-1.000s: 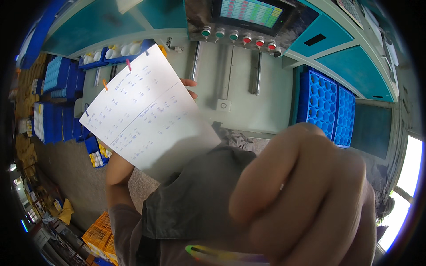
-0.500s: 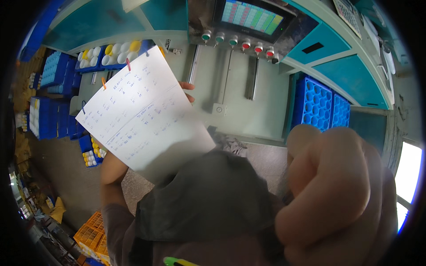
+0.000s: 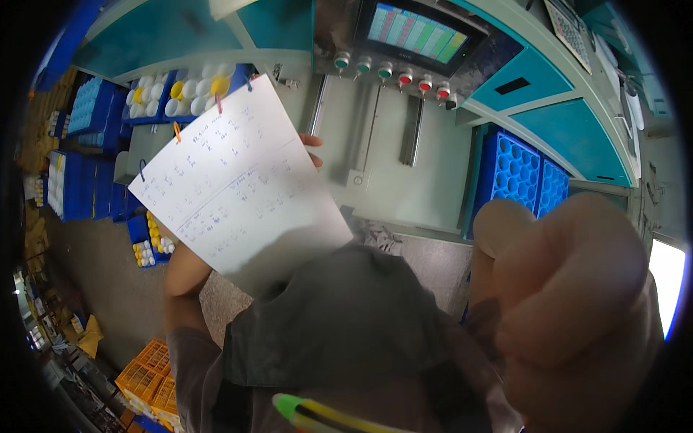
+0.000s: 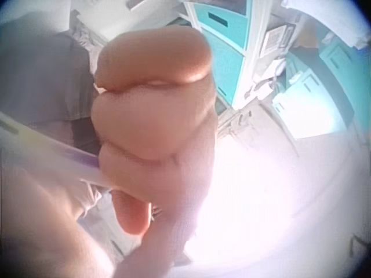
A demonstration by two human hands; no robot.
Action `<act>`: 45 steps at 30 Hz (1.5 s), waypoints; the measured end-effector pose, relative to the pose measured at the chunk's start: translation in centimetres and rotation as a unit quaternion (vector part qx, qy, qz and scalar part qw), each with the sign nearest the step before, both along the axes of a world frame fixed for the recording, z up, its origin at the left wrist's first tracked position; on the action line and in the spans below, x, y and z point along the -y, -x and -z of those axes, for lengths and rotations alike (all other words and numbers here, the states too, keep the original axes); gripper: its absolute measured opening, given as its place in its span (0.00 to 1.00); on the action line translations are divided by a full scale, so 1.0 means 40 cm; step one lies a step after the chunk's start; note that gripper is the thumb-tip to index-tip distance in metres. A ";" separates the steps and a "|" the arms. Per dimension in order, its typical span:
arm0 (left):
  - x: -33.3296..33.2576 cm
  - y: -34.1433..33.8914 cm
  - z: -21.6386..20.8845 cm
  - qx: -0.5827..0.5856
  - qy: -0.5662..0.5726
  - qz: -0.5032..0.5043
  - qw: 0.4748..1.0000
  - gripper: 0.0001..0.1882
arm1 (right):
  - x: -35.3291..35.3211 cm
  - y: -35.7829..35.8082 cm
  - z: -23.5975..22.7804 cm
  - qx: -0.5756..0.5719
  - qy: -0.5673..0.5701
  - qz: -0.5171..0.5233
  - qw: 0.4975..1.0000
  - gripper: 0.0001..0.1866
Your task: The person picks up white shoe insoles one at a time, places them on a digital scale, and records the weight on a clipboard. After weighing several insoles, the person walks to a machine control panel and enters data using a stylus.
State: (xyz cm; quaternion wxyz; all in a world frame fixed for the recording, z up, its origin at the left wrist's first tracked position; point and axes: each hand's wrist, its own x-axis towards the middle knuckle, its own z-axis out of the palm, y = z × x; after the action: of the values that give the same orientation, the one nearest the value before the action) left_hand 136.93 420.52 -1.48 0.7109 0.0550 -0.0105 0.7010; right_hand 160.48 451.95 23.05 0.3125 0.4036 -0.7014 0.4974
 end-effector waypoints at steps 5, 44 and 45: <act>-0.007 0.006 -0.002 -0.003 0.005 -0.002 1.000 0.48 | 0.038 0.029 0.025 0.043 0.013 -0.034 0.998 0.23; 0.049 -0.053 -0.003 -0.016 -0.035 -0.077 0.996 0.49 | 0.191 0.031 0.072 -0.192 0.160 -0.387 0.888 0.15; 0.051 -0.051 -0.004 -0.014 -0.036 -0.078 0.996 0.49 | 0.187 0.023 0.049 -0.162 0.155 -0.375 0.900 0.14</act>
State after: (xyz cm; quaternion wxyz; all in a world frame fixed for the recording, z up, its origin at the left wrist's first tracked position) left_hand 138.98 418.46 -1.33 0.6516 0.0909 -0.0210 0.7528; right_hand 159.57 444.46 21.11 0.2711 0.6583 -0.3519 0.6077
